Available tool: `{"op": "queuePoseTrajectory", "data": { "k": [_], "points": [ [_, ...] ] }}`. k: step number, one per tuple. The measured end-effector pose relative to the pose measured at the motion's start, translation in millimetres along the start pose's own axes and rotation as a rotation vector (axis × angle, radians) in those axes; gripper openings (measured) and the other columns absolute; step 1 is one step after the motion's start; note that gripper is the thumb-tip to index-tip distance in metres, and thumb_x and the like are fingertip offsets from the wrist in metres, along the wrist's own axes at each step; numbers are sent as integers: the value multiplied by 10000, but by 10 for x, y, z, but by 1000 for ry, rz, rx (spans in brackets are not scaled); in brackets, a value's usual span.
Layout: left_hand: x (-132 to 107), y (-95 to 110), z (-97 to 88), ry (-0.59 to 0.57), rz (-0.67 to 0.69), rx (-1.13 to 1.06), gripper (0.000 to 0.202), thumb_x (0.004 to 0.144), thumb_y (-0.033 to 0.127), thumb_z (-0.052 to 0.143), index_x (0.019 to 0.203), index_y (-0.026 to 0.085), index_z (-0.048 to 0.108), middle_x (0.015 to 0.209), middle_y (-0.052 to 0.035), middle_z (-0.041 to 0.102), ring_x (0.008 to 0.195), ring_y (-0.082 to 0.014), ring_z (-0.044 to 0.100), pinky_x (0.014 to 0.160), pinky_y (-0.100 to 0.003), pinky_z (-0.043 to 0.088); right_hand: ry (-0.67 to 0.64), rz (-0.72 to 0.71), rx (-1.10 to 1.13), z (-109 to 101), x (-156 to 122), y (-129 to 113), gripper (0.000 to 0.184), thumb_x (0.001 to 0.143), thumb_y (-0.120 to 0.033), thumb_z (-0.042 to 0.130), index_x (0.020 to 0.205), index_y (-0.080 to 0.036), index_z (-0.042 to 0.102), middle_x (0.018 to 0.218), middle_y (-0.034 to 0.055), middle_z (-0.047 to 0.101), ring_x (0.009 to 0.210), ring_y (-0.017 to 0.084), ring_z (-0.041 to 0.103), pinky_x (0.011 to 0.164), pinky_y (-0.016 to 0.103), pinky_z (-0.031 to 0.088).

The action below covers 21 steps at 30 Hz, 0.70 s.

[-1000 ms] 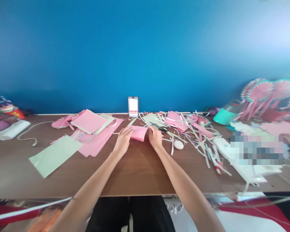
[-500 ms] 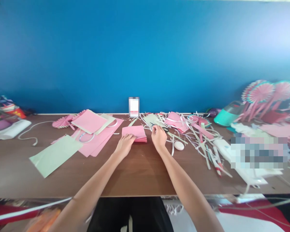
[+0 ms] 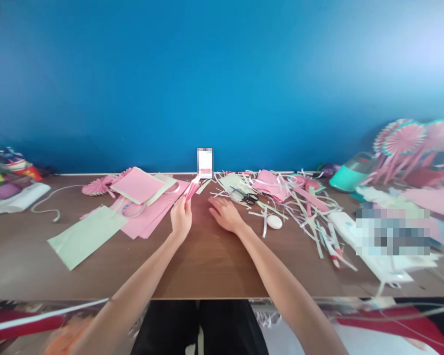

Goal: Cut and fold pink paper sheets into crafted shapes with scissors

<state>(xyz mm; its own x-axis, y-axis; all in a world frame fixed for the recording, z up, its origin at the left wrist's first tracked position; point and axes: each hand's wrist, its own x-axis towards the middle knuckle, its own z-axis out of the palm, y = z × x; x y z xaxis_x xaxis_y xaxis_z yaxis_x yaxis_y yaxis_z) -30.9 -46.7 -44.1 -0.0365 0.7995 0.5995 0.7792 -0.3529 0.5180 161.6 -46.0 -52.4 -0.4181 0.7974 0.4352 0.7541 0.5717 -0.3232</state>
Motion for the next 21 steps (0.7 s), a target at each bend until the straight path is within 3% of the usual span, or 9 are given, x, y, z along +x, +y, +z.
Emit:
{"op": "queuePoseTrajectory", "data": {
  "k": [2,4,8,11,14,18,21],
  "points": [
    [-3,29,-21,16,140,-44,350,951,179,315,1206,187,555,1238,-88,599,1177,-206,530,986,-372,447,-149,-138,11,38,-1,-105,446,962,-409,350,1385,-281,411,1399,44,477,1296,201,410,1060,391,330],
    [-10,70,-33,-35,265,-62,398,940,140,313,1267,216,527,1308,-60,559,1263,-183,458,1055,-373,401,-173,-101,-29,87,11,-132,462,957,-437,350,1384,-272,413,1398,64,476,1293,224,413,1060,416,320],
    [-24,129,-18,-169,377,-45,432,929,123,315,1295,229,517,1314,-44,561,1263,-172,457,1055,-366,411,40,232,-165,156,31,77,422,945,-344,370,1316,-178,483,1355,140,498,1269,276,424,1045,446,317],
    [-24,146,2,-207,411,3,422,918,119,333,1269,220,545,1305,-39,565,1237,-186,469,1036,-357,419,132,338,-209,143,17,256,465,874,-271,472,1318,-133,462,1369,167,471,1287,304,391,1049,450,310],
    [-21,150,13,-260,373,84,381,891,120,388,1190,215,602,1200,-54,616,1117,-204,526,972,-358,449,268,429,-169,77,2,298,409,881,-233,423,1273,-147,497,1267,166,558,1170,303,495,954,441,395],
    [-28,140,46,-384,303,207,334,841,94,446,1070,217,655,1088,-68,625,1024,-216,534,889,-348,473,437,363,-52,-64,-3,184,352,914,-192,311,1167,-195,557,1110,95,642,1024,246,575,868,374,439],
    [-43,132,81,-475,313,238,357,814,69,469,1095,212,639,1093,-77,607,1017,-226,525,850,-336,477,375,163,22,-166,-11,59,306,934,-239,335,1115,-198,578,1058,89,648,1004,225,575,890,358,425]
  ]
}}
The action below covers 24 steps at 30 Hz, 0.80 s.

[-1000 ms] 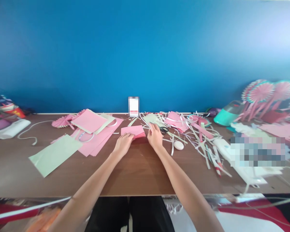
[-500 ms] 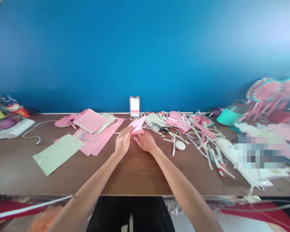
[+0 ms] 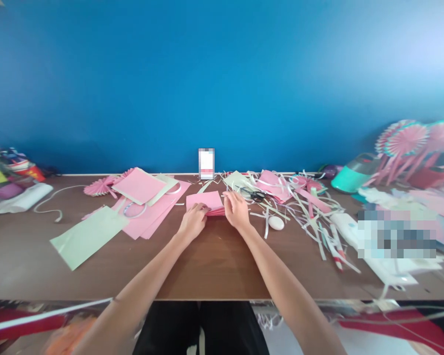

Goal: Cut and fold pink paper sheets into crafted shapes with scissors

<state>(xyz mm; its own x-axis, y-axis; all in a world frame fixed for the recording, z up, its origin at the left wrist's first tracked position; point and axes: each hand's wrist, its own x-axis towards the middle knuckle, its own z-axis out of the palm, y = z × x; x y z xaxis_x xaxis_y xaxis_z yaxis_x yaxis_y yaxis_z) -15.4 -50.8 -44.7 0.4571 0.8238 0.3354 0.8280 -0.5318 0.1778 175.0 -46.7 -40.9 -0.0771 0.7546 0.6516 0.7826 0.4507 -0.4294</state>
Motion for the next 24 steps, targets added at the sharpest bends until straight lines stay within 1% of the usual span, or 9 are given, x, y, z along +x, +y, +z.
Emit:
{"op": "queuePoseTrajectory", "data": {
  "k": [2,4,7,9,11,15,18,20,24],
  "points": [
    [0,0,10,-29,29,-8,343,839,94,464,1124,207,618,1074,-81,606,1003,-227,525,822,-329,477,-143,-172,13,-41,-3,-72,260,921,-299,420,1084,-208,601,1063,87,647,1015,231,563,913,370,407],
    [0,-7,-1,-45,39,-25,282,876,146,453,1099,198,618,1030,-82,611,978,-221,528,803,-321,472,-272,-303,-8,-53,-9,-120,250,897,-350,494,1064,-213,620,1069,89,649,1023,240,554,922,383,392],
    [2,-32,-46,-73,41,-65,225,917,225,432,1014,191,633,976,-73,614,950,-200,534,807,-302,458,-379,-392,-50,-31,-16,-139,225,925,-321,465,982,-206,649,953,86,665,941,215,576,868,358,398],
    [3,-56,-81,-83,61,-100,229,931,265,423,989,195,633,962,-62,616,941,-187,539,809,-290,450,-398,-411,-67,-10,-18,-124,256,947,-282,422,906,-196,660,851,76,657,865,193,584,817,331,402],
    [5,-79,-111,-81,87,-132,215,927,290,444,987,202,631,961,-51,619,935,-181,542,799,-279,445,-410,-419,-66,4,-18,-98,261,949,-271,424,876,-196,663,813,67,647,833,182,584,789,313,403],
    [0,-108,-156,-96,140,-142,198,905,318,500,985,219,652,963,-41,614,941,-178,543,787,-266,437,-467,-428,-96,13,-21,-57,239,945,-283,444,900,-208,667,810,55,643,824,177,585,773,298,413],
    [-14,-111,-174,-102,125,-116,288,937,351,427,961,221,683,960,-51,599,943,-175,540,777,-263,434,-498,-407,-147,11,-30,-52,243,946,-310,442,919,-205,659,823,55,638,827,181,584,762,293,422],
    [-23,-114,-177,-102,117,-106,337,952,358,383,946,221,691,936,-51,597,932,-173,544,762,-261,431,-505,-374,-137,2,-37,-55,244,948,-312,432,939,-207,652,849,56,637,844,181,583,751,285,427],
    [-21,-161,-173,-123,105,-105,331,956,343,374,931,222,681,886,-44,611,903,-172,565,720,-254,429,-530,-312,-111,-32,-35,-33,232,954,-284,410,937,-219,632,887,53,637,882,180,584,757,277,430]
  ]
}}
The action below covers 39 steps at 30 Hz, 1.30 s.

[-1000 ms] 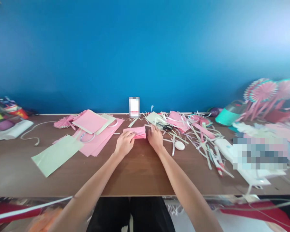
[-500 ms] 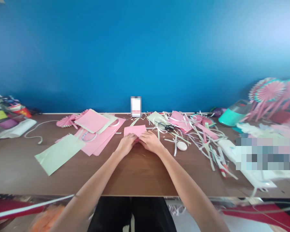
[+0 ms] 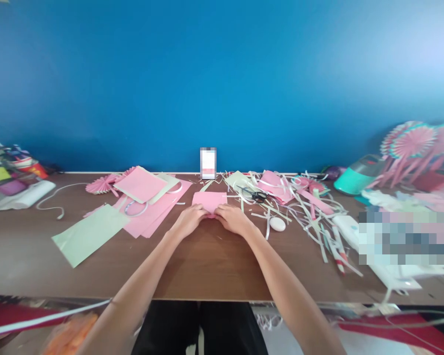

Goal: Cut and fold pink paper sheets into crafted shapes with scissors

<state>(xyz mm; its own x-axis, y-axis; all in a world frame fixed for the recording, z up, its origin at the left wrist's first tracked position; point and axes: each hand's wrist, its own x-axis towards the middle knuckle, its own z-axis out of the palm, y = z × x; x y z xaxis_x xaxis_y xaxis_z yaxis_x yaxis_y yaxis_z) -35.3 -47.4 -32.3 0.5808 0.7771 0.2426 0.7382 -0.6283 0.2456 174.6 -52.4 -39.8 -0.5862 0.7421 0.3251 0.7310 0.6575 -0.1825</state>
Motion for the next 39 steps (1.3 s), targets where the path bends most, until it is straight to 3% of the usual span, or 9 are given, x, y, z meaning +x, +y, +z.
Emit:
{"op": "queuePoseTrajectory", "data": {
  "k": [5,10,20,25,31,36,39],
  "points": [
    [7,-115,-2,16,-69,-39,221,932,293,432,896,208,632,944,-40,635,928,-182,576,715,-258,427,13,122,-23,0,-18,100,214,952,-271,409,862,-217,595,885,49,642,835,185,586,716,276,417],
    [-2,-188,20,40,-125,-134,163,912,216,435,928,214,597,965,-39,637,909,-185,583,736,-268,429,29,243,138,39,-14,196,239,938,-279,429,786,-207,598,832,31,651,793,169,586,700,256,404],
    [24,-277,86,79,-86,-199,187,893,198,454,824,198,627,899,-49,636,897,-187,570,799,-278,430,32,389,334,58,0,256,143,815,-280,574,780,-196,683,788,33,701,706,180,612,690,271,433],
    [23,-282,77,72,-93,-89,235,909,195,425,884,195,659,927,-66,637,916,-198,558,822,-303,428,25,372,342,52,0,248,149,820,-273,555,768,-191,669,762,24,686,670,164,591,648,260,411],
    [30,-106,74,47,64,27,496,854,-13,334,1183,254,590,1133,-48,610,1095,-187,492,936,-330,372,88,279,280,14,-11,164,119,849,-216,513,827,-188,627,766,25,645,707,150,563,654,245,392],
    [81,-40,118,64,107,94,276,939,232,405,1097,224,631,1043,-61,612,1019,-197,508,903,-344,378,118,191,128,0,-22,153,112,869,-216,529,810,-184,619,798,39,608,782,171,536,705,268,392],
    [79,-88,95,103,69,116,274,938,313,426,982,225,682,1019,-65,613,1028,-208,497,902,-366,367,134,140,102,-1,-27,172,102,871,-219,547,847,-187,640,858,53,614,844,187,538,773,297,402]
  ]
}}
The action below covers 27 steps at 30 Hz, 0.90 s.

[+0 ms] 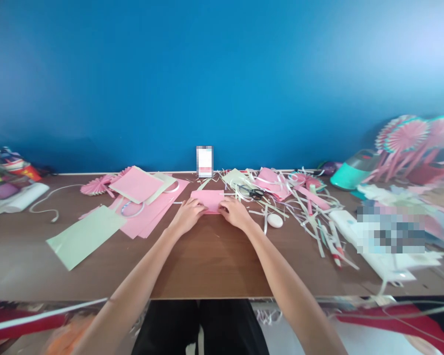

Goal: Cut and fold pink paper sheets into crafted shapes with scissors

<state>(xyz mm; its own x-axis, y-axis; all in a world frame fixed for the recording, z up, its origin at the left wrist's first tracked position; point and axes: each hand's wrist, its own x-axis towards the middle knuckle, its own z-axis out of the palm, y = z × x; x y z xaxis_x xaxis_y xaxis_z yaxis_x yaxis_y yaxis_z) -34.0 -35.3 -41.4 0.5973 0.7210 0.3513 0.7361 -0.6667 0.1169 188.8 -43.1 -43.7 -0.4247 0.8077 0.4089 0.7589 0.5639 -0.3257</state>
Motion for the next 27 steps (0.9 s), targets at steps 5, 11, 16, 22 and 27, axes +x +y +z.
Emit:
{"op": "queuePoseTrajectory", "data": {
  "k": [5,11,16,22,27],
  "points": [
    [-33,-86,-27,-8,-12,-66,306,904,129,418,1039,226,675,1040,-57,645,1020,-200,528,910,-365,381,-41,-123,45,-12,1,-16,288,839,-45,482,982,-210,670,965,52,650,937,193,551,869,331,396],
    [-48,-114,-37,21,-4,-177,598,687,-108,361,1112,204,642,1075,-49,656,1040,-184,548,1022,-372,347,-148,-137,-17,-18,1,-43,553,728,67,421,1116,-243,663,1020,52,646,994,186,569,892,320,399],
    [-52,-49,-38,-43,60,-275,660,609,-126,324,1114,184,615,1080,-57,618,1047,-184,517,909,-315,441,-177,-127,-34,-29,1,-46,562,708,49,426,1120,-249,665,1024,49,640,998,180,567,913,312,406],
    [-43,17,56,-42,13,-344,669,672,-128,315,1196,197,575,1108,-69,578,1078,-186,485,968,-329,417,-163,-128,0,-34,2,-86,531,702,57,417,1049,-250,677,1097,41,626,1039,186,548,916,322,416],
    [-35,-1,138,21,-23,-340,294,906,162,425,1107,196,637,1041,-80,559,1017,-199,487,962,-364,410,-154,-89,-40,-32,-1,-132,317,790,-20,458,943,-203,667,937,61,622,912,186,557,834,309,433]
  ]
}}
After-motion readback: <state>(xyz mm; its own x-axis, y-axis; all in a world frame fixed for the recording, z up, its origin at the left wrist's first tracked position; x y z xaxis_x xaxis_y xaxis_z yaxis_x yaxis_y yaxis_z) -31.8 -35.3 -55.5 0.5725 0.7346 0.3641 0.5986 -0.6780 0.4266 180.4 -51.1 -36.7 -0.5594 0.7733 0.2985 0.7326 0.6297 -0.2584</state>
